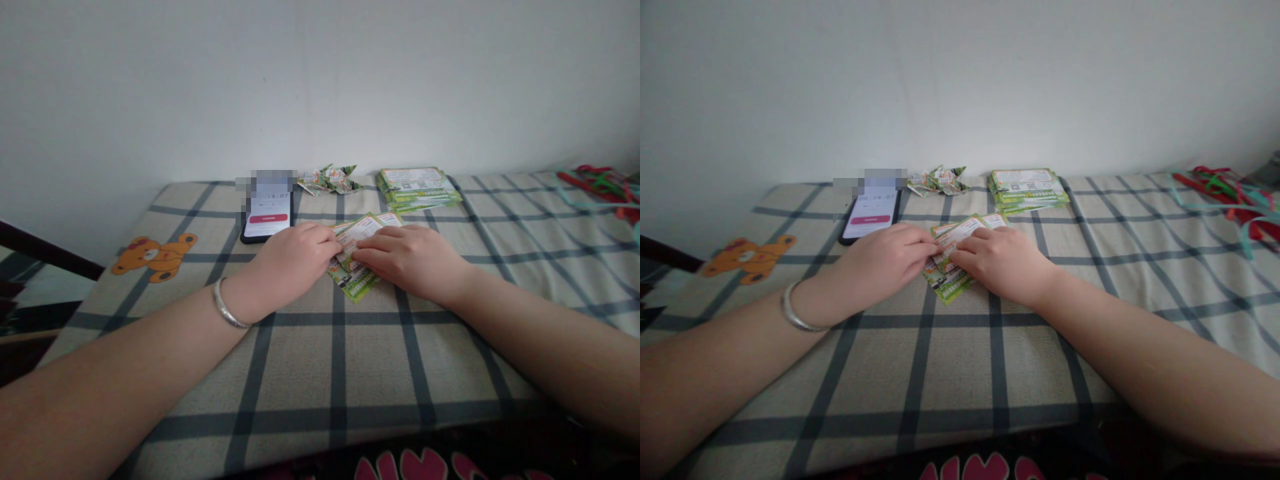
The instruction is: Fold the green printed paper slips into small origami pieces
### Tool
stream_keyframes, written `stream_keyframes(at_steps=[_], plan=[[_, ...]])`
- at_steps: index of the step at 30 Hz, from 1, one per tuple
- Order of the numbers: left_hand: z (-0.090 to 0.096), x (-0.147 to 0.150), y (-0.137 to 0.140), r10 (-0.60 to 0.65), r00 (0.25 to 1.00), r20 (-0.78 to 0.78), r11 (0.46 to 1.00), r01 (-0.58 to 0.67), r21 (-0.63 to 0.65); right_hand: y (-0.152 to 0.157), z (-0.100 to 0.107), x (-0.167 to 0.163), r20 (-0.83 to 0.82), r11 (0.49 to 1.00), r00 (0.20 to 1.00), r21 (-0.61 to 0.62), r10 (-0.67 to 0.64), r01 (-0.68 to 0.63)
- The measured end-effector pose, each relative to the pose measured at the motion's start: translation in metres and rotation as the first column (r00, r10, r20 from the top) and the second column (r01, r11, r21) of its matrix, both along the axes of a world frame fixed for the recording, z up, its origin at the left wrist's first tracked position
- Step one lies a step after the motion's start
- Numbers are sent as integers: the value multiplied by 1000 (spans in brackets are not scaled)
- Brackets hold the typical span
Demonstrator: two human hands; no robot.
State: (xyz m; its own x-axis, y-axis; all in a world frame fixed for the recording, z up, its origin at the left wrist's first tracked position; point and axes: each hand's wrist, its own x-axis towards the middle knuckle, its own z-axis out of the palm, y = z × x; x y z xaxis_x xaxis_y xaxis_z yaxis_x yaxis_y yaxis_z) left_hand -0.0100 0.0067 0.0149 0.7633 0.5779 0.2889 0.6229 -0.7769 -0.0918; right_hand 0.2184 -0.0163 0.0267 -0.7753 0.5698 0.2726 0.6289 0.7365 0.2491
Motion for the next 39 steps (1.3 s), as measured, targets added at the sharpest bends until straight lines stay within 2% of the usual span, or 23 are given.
stream_keyframes(at_steps=[3,5,14,19,27,32,36,39], plan=[[-3,1,2,6,999,40,1000,-5,-19,0,0,-1,90,999,996,33,9,-12],[-5,1,3,9,997,72,999,-7,-33,2,-1,-1,87,999,996,30,14,-17],[-3,2,3,42,949,313,987,9,-161,8,-9,1,-164,994,984,-68,69,-81],[-3,1,2,53,934,352,984,12,-178,8,-10,1,-189,992,976,-42,107,-116],[-4,2,4,58,921,386,975,31,-221,9,-10,5,-131,986,978,1,163,-164],[-4,4,4,103,895,435,956,31,-290,8,-10,4,-137,985,976,22,172,-171],[-5,4,5,125,863,490,932,67,-356,7,-11,4,-222,984,959,56,176,-168],[-5,4,5,137,824,550,918,103,-383,7,-11,3,-322,993,940,73,115,-96]])
